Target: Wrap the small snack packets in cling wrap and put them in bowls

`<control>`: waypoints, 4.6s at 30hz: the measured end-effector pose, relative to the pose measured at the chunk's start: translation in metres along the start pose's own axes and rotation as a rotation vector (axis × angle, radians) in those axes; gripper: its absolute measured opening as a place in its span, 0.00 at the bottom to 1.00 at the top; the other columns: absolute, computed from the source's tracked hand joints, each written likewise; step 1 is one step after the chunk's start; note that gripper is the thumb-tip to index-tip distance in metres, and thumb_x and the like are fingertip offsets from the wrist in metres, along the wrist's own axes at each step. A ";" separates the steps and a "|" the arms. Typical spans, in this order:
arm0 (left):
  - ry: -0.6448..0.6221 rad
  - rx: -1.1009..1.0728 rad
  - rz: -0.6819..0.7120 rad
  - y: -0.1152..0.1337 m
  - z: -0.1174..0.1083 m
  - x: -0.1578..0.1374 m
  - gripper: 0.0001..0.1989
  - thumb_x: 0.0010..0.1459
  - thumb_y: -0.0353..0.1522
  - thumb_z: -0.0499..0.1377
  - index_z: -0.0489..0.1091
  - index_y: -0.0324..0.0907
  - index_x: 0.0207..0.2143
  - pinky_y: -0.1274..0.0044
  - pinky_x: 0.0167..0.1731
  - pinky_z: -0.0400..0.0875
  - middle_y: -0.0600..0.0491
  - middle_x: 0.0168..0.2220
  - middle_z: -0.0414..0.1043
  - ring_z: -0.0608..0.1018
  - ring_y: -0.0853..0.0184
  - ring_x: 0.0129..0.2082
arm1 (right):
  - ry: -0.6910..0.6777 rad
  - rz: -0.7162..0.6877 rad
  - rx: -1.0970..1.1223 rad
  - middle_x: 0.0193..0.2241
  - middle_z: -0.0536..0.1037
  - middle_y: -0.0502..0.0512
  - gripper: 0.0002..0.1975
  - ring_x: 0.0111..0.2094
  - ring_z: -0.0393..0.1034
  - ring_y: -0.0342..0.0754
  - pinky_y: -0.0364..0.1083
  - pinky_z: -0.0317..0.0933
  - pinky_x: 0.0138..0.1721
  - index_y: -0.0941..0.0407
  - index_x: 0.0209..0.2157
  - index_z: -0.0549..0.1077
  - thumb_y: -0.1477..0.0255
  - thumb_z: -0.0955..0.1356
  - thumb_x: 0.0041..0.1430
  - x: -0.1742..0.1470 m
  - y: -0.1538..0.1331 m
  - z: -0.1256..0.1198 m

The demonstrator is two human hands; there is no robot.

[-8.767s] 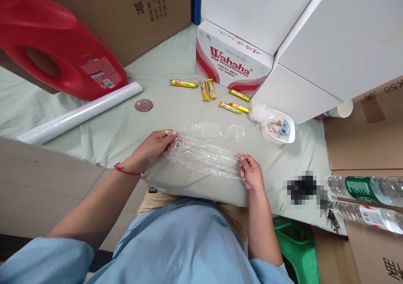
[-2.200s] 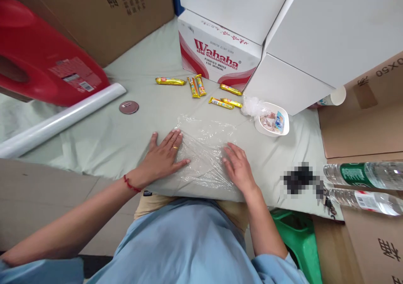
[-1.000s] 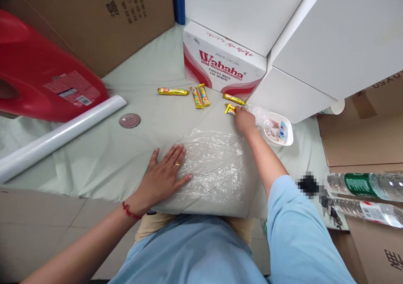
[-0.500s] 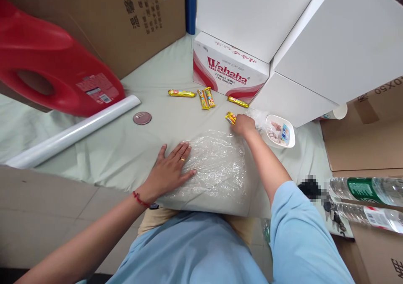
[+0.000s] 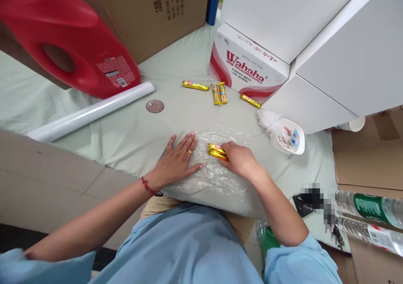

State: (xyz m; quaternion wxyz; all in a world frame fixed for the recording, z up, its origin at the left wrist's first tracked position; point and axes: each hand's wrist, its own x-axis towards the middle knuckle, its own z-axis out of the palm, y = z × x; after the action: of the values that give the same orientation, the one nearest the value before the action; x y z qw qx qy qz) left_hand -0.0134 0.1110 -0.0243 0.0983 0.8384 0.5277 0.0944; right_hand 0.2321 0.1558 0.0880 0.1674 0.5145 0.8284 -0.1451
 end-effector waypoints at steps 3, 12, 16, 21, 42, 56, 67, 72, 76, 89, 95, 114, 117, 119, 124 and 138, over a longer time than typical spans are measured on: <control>-0.003 0.012 0.008 0.000 0.000 0.000 0.44 0.71 0.55 0.49 0.53 0.31 0.75 0.47 0.75 0.35 0.34 0.78 0.45 0.53 0.50 0.78 | -0.005 0.017 -0.049 0.57 0.78 0.60 0.23 0.47 0.79 0.55 0.46 0.62 0.36 0.53 0.60 0.71 0.65 0.72 0.67 0.006 -0.014 0.016; -0.005 -0.011 0.008 -0.001 0.001 0.000 0.43 0.71 0.54 0.50 0.51 0.37 0.77 0.47 0.75 0.30 0.35 0.78 0.48 0.54 0.49 0.78 | 0.049 -0.013 0.015 0.61 0.75 0.60 0.24 0.53 0.78 0.57 0.48 0.70 0.42 0.49 0.66 0.69 0.66 0.70 0.70 0.004 -0.014 0.027; -0.016 -0.028 0.006 0.000 -0.001 0.000 0.44 0.70 0.54 0.51 0.50 0.37 0.77 0.45 0.74 0.29 0.35 0.78 0.47 0.54 0.48 0.78 | 0.059 -0.016 0.064 0.61 0.76 0.60 0.25 0.53 0.78 0.58 0.49 0.71 0.44 0.48 0.65 0.70 0.67 0.71 0.69 0.004 -0.012 0.033; -0.003 -0.052 0.014 -0.002 -0.003 -0.001 0.41 0.72 0.52 0.49 0.50 0.40 0.77 0.44 0.74 0.31 0.36 0.78 0.47 0.54 0.48 0.78 | 0.224 -0.043 0.261 0.66 0.70 0.61 0.27 0.55 0.77 0.60 0.55 0.74 0.50 0.47 0.69 0.66 0.60 0.68 0.72 -0.019 -0.001 0.044; -0.039 -0.273 0.040 -0.046 -0.026 0.008 0.30 0.70 0.42 0.51 0.63 0.51 0.72 0.46 0.73 0.48 0.48 0.80 0.45 0.49 0.49 0.79 | 0.398 -0.022 0.926 0.41 0.80 0.56 0.13 0.43 0.76 0.50 0.48 0.70 0.44 0.53 0.38 0.81 0.60 0.67 0.67 -0.012 0.036 0.059; 0.139 -0.460 -0.229 -0.024 -0.011 0.028 0.19 0.69 0.41 0.49 0.76 0.45 0.32 0.58 0.67 0.65 0.48 0.38 0.85 0.83 0.58 0.41 | -0.013 0.066 1.137 0.27 0.76 0.45 0.27 0.27 0.67 0.42 0.42 0.61 0.31 0.56 0.47 0.79 0.58 0.78 0.47 0.024 0.082 0.024; 0.191 -0.461 -0.286 -0.023 -0.006 0.029 0.17 0.69 0.41 0.51 0.76 0.45 0.35 0.59 0.63 0.68 0.49 0.37 0.84 0.82 0.57 0.42 | 0.326 0.335 1.120 0.34 0.78 0.51 0.28 0.29 0.64 0.44 0.44 0.60 0.31 0.56 0.49 0.78 0.52 0.74 0.52 -0.008 0.124 0.041; 0.465 -0.526 -0.380 -0.026 -0.014 0.015 0.21 0.66 0.44 0.58 0.69 0.42 0.56 0.58 0.60 0.72 0.42 0.53 0.77 0.77 0.53 0.56 | 0.597 0.533 1.221 0.41 0.79 0.55 0.32 0.24 0.57 0.42 0.44 0.55 0.25 0.53 0.52 0.72 0.43 0.68 0.59 -0.034 0.108 0.081; 0.762 -0.351 -0.354 -0.012 -0.024 -0.008 0.20 0.64 0.37 0.60 0.66 0.45 0.58 0.50 0.66 0.64 0.40 0.56 0.71 0.70 0.48 0.65 | 0.625 0.502 1.348 0.47 0.80 0.58 0.38 0.24 0.57 0.42 0.43 0.52 0.22 0.50 0.63 0.63 0.43 0.70 0.59 -0.058 0.081 0.113; 0.114 -0.191 0.153 0.049 0.016 0.029 0.24 0.77 0.38 0.46 0.64 0.51 0.71 0.44 0.74 0.39 0.47 0.73 0.64 0.66 0.54 0.73 | 0.497 0.411 1.400 0.31 0.80 0.50 0.32 0.32 0.72 0.46 0.47 0.66 0.37 0.53 0.52 0.76 0.52 0.80 0.51 -0.079 0.075 0.138; 0.088 -0.198 0.204 0.044 0.018 0.027 0.24 0.78 0.38 0.46 0.64 0.51 0.71 0.48 0.75 0.40 0.49 0.74 0.63 0.63 0.58 0.75 | 0.591 0.541 1.091 0.31 0.81 0.54 0.28 0.32 0.73 0.49 0.49 0.66 0.36 0.56 0.47 0.80 0.48 0.75 0.56 -0.086 0.104 0.121; 0.270 -0.028 0.210 0.048 0.016 0.020 0.19 0.77 0.35 0.51 0.74 0.43 0.61 0.63 0.52 0.65 0.49 0.61 0.78 0.76 0.58 0.58 | 0.389 0.031 0.482 0.33 0.77 0.53 0.02 0.38 0.70 0.49 0.48 0.62 0.47 0.57 0.35 0.78 0.72 0.72 0.61 0.098 0.060 0.027; 0.251 -0.030 0.209 0.048 0.014 0.020 0.18 0.77 0.34 0.51 0.75 0.43 0.60 0.63 0.48 0.65 0.49 0.62 0.78 0.77 0.57 0.55 | 0.566 -0.162 0.487 0.39 0.76 0.56 0.03 0.42 0.71 0.51 0.48 0.63 0.49 0.55 0.38 0.78 0.71 0.70 0.65 0.065 0.049 0.020; 0.242 -0.044 0.208 0.049 0.013 0.021 0.17 0.76 0.33 0.51 0.75 0.44 0.60 0.62 0.46 0.65 0.49 0.62 0.78 0.77 0.57 0.54 | 0.538 -0.266 0.475 0.39 0.74 0.55 0.06 0.39 0.70 0.49 0.46 0.63 0.44 0.54 0.41 0.77 0.70 0.67 0.70 0.040 0.038 0.021; 0.236 -0.171 0.180 0.045 0.016 0.025 0.14 0.72 0.31 0.55 0.80 0.44 0.49 0.60 0.47 0.68 0.47 0.56 0.81 0.79 0.55 0.51 | 0.251 -0.300 0.258 0.38 0.74 0.54 0.08 0.36 0.69 0.47 0.44 0.59 0.37 0.54 0.40 0.75 0.73 0.65 0.74 0.005 0.009 0.051; 0.527 -0.461 -0.528 0.004 0.021 0.024 0.30 0.71 0.51 0.51 0.70 0.37 0.60 0.44 0.71 0.54 0.31 0.69 0.64 0.59 0.42 0.74 | 0.340 -0.030 0.114 0.44 0.76 0.60 0.24 0.45 0.69 0.57 0.50 0.61 0.43 0.47 0.67 0.71 0.75 0.61 0.75 -0.005 -0.027 0.088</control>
State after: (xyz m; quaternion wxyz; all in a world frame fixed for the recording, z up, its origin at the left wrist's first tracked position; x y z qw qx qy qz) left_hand 0.0058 0.1293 -0.0420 0.1657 0.5784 0.6960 0.3919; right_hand 0.2210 0.1043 0.0128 -0.0066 0.5280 0.8427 -0.1051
